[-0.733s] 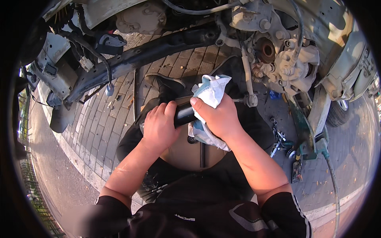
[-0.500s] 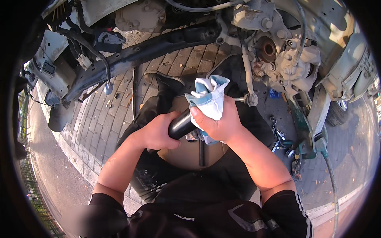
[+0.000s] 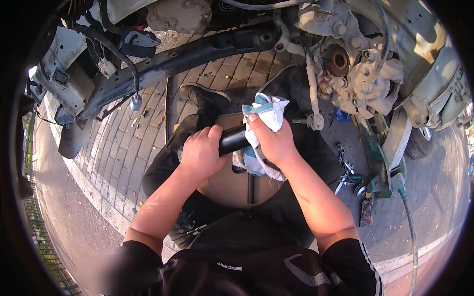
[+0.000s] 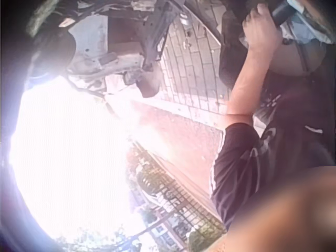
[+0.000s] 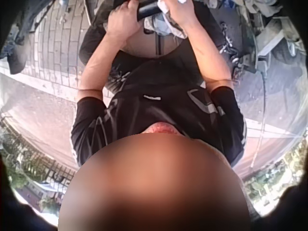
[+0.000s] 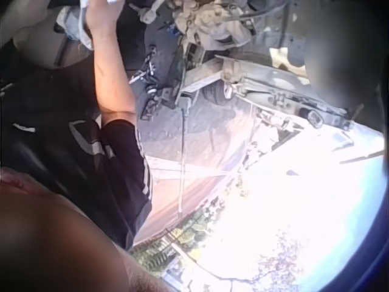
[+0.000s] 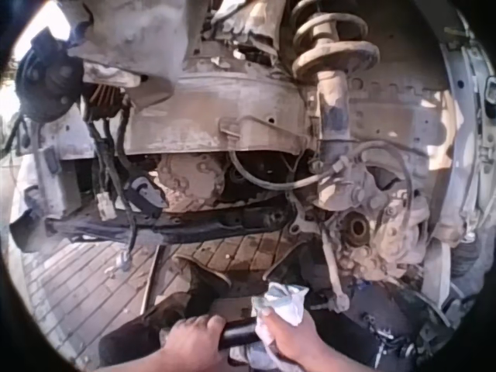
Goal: The person removes a cylindrical metal part from the car's undercarriage using a hammer and a socket. They then clean the part with a cloth and use a screwdriver to scrape its interior. Finally, they pick up a bolt and a socket from the ground.
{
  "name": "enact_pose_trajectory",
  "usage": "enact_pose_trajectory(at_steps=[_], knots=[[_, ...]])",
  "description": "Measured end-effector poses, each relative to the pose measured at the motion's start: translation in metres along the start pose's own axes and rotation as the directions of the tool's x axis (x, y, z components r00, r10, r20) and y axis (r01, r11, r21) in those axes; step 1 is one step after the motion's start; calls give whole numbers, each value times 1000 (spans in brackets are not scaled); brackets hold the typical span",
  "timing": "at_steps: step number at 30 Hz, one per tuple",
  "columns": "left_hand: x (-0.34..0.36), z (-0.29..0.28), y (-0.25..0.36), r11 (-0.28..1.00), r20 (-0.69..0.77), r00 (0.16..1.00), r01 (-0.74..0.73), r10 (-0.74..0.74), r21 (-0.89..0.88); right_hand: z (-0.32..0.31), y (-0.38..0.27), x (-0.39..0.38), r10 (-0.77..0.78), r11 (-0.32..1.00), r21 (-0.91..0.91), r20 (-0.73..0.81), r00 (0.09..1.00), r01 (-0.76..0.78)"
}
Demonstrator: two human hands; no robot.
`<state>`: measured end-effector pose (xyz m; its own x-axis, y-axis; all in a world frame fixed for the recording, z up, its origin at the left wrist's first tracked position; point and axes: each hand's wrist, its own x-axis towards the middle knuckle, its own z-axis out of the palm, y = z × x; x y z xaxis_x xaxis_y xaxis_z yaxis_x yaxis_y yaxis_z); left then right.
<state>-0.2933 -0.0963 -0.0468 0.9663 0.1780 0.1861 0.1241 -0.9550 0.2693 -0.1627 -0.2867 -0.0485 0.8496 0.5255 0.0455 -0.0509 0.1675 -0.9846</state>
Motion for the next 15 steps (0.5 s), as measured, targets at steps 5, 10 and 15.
enact_pose_trajectory(at_steps=[5, 10, 15], knots=[[-9, -3, -9, 792, 246, 940, 334, -237, -512, -6, 4, 1, -146, 833, 501, -211, 967, 235], [-31, -8, -28, 103, 333, 935, 345, -118, -933, -5, 14, -12, 128, 918, 396, -236, 963, -25], [-43, -2, -23, -8, 150, 985, 151, 86, -989, 9, 19, -38, -22, 922, 387, 41, 999, 5]])
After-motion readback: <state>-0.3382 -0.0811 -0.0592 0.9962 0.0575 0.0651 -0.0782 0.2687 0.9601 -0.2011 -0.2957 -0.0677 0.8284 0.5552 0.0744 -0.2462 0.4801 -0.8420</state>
